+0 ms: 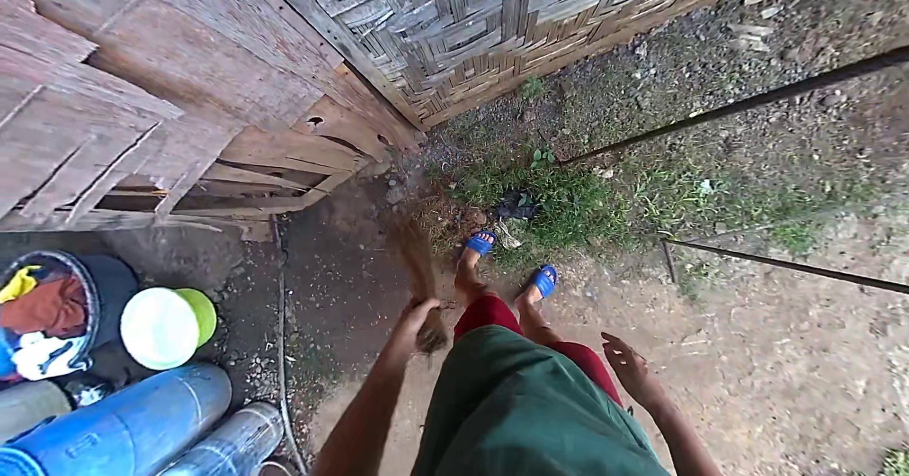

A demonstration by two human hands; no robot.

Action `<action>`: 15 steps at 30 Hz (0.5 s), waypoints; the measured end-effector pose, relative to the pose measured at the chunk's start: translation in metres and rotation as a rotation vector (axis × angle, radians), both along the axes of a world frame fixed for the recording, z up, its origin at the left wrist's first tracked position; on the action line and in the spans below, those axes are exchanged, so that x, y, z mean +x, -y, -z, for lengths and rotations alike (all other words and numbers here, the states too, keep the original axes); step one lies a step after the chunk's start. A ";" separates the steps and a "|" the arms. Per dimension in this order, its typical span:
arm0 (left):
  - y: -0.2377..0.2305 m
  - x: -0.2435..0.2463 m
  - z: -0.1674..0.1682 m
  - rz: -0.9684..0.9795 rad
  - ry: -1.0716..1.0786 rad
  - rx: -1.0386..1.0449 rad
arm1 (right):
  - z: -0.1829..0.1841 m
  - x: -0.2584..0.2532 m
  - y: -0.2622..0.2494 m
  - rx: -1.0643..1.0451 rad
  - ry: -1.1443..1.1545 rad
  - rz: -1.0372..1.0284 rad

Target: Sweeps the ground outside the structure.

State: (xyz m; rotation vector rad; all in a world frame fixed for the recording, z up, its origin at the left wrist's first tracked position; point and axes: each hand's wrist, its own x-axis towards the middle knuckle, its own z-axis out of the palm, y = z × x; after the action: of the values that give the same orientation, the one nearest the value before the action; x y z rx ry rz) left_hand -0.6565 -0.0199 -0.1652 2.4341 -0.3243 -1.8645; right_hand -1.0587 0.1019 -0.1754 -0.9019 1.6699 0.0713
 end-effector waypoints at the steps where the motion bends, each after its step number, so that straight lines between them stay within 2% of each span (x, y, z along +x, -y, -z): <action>1: 0.002 -0.026 0.014 0.007 -0.055 -0.003 | 0.001 -0.011 -0.005 -0.013 -0.003 -0.021; 3: 0.005 -0.069 0.019 0.068 -0.180 0.009 | 0.000 -0.032 -0.014 -0.013 -0.002 -0.077; 5: -0.004 -0.083 -0.002 0.117 -0.250 -0.001 | 0.002 -0.052 -0.017 -0.017 0.003 -0.120; 8: -0.046 -0.058 -0.052 0.208 -0.236 -0.037 | 0.008 -0.077 -0.019 -0.011 0.014 -0.168; 10: -0.087 -0.038 -0.079 0.189 -0.200 -0.003 | 0.011 -0.089 -0.019 0.014 0.016 -0.201; 13: -0.130 -0.032 -0.097 -0.052 -0.177 0.103 | 0.016 -0.104 -0.021 0.034 0.002 -0.223; 15: -0.138 -0.050 -0.087 -0.284 -0.158 0.134 | 0.015 -0.108 -0.025 0.052 -0.008 -0.229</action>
State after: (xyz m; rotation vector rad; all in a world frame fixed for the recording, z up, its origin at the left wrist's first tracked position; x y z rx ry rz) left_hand -0.7065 0.1186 -0.0780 2.2458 0.1521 -1.9857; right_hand -1.1671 0.1266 -0.1900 -1.0512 1.5585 0.2732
